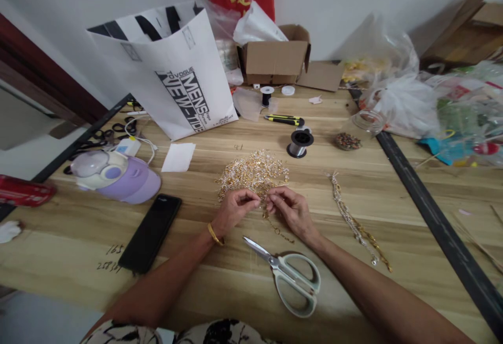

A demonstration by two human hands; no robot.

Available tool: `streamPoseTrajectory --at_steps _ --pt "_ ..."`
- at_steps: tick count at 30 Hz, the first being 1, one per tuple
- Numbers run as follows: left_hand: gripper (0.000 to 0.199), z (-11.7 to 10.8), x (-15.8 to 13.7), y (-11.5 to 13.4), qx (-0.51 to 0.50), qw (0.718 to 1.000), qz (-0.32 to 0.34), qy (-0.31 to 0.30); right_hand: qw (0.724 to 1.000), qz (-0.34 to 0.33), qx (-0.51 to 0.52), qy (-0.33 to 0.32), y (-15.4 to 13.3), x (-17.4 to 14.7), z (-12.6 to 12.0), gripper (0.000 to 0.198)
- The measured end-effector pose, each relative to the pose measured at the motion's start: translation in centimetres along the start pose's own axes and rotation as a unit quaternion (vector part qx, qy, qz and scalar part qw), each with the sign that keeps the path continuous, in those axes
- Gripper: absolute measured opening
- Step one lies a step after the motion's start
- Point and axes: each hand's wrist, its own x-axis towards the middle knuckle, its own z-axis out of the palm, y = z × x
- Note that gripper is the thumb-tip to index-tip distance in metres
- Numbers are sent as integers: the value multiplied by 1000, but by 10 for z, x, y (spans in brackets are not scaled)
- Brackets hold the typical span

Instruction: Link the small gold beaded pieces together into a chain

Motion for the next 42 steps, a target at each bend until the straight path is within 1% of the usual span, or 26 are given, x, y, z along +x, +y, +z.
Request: streamPoseTrajectory --at_steps 7,10,13,16,21,24,27,34,39,42 --pt "11 0 0 0 -8 1000 2 -1 1000 12 1 10 -1 0 1 27" --pt "11 0 0 0 -9 1000 -1 1 1000 20 4 18 -2 -1 2 24" --pt "11 0 0 0 -13 1000 -8 -2 1000 19 -11 7 -2 -1 2 22" --pt "11 0 0 1 -14 1000 -11 -3 999 4 -35 -13 0 -2 1 20" --pt "10 0 1 2 -25 1000 -17 -4 990 -46 -123 -47 3 -3 -1 18" --pt "10 0 1 2 -22 1000 -19 -3 982 -81 -166 -50 2 -4 -1 17" --pt "11 0 1 1 -19 1000 -23 -2 977 -97 -180 -51 0 -4 -1 15" --pt "15 -1 2 -2 -35 999 -27 2 975 -100 -194 -45 4 -4 -1 15" --pt "16 0 1 0 -35 999 -33 -3 989 -44 -137 -44 8 -6 0 16" --pt "16 0 1 0 -34 999 -32 0 987 -46 -148 -41 7 -7 0 18"
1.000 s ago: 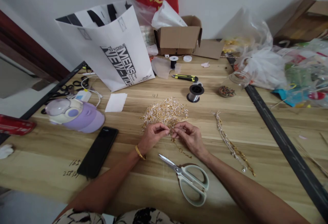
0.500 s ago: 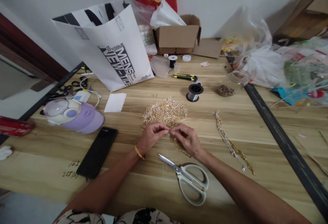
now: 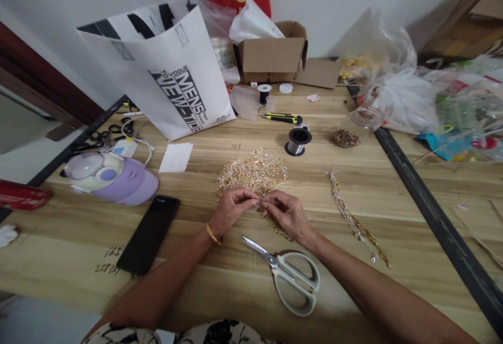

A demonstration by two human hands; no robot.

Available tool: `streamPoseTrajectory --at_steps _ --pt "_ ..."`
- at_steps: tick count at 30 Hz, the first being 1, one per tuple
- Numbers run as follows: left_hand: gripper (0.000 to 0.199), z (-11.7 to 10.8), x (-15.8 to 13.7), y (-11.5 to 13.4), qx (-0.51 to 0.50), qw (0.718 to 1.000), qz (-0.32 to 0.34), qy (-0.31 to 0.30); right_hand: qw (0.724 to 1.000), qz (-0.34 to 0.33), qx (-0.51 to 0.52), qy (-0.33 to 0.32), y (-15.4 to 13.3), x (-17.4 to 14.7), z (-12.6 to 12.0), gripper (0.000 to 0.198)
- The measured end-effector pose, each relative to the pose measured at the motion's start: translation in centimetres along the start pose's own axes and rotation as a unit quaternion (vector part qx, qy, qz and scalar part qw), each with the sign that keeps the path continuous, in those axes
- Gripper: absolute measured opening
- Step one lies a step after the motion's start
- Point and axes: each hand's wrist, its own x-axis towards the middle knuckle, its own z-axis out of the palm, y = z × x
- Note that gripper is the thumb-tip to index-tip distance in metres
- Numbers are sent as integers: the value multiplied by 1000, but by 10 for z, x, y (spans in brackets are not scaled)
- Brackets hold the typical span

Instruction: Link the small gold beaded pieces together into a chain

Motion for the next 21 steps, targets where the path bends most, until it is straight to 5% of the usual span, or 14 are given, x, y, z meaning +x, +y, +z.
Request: streamPoseTrajectory --at_steps 21 --pt "16 0 0 1 7 1000 3 -7 998 -9 -57 -18 -8 2 -3 21"
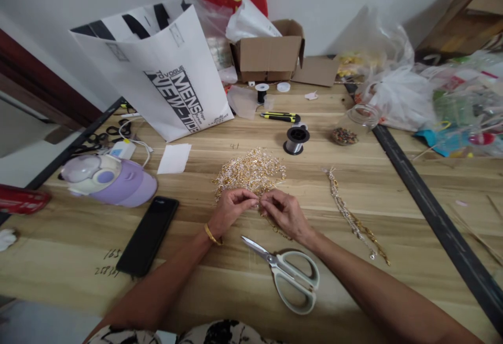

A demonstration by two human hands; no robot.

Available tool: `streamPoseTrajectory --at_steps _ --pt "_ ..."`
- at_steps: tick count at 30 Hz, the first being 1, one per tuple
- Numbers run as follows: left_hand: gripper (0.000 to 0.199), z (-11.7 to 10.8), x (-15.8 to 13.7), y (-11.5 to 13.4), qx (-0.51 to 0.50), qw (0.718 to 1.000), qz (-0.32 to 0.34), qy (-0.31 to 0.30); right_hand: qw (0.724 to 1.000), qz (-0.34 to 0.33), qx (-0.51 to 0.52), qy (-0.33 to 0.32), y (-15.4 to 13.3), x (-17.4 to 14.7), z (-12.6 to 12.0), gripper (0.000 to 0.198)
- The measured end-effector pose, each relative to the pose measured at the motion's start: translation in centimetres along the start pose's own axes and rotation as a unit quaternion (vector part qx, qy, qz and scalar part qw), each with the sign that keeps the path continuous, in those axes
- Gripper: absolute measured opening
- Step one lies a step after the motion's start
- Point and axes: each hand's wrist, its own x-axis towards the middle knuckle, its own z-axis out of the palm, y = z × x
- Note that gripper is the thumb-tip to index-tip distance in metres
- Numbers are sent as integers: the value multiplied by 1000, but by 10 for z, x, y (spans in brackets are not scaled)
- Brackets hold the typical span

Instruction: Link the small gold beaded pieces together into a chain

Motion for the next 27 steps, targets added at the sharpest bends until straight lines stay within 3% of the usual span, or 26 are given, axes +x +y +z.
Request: streamPoseTrajectory --at_steps 27 --pt "17 1 0 -1 22 1000 18 -4 1000 7 -15 1 1 0 1 18"
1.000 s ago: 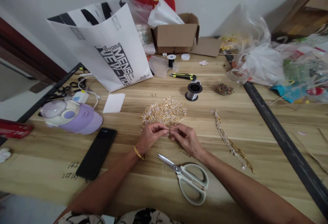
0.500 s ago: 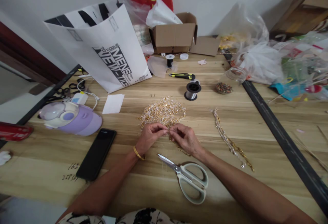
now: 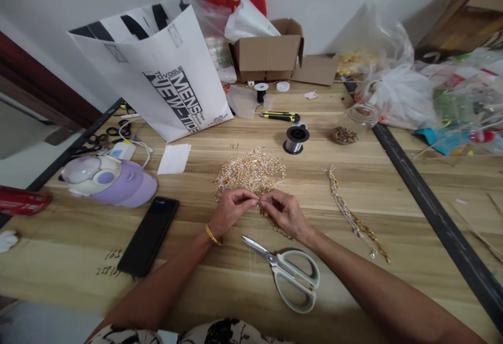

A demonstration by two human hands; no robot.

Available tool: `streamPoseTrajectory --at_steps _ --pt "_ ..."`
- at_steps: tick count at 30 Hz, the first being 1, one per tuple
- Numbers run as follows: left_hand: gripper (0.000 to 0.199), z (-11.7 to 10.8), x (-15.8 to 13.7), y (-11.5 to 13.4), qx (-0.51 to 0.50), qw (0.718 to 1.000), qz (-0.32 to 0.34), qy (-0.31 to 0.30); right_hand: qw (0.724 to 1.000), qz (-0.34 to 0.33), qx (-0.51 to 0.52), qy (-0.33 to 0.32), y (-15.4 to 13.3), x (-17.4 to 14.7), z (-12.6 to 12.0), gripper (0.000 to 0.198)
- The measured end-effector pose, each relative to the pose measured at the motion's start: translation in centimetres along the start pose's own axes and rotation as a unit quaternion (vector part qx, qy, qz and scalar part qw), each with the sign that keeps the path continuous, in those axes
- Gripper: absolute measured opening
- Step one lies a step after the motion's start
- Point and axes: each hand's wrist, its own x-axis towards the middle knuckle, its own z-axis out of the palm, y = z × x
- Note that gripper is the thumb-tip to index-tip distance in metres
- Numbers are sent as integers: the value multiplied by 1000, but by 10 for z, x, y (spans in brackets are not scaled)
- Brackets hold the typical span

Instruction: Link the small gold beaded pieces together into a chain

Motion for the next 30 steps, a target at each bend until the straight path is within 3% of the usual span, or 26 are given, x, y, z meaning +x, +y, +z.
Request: streamPoseTrajectory --at_steps 23,30 --pt "12 0 0 -3 0 1000 14 -8 1000 4 6 -2 1 0 0 18" --pt "12 2 0 -4 -10 1000 23 -3 998 23 60 -3 4 0 2 17"
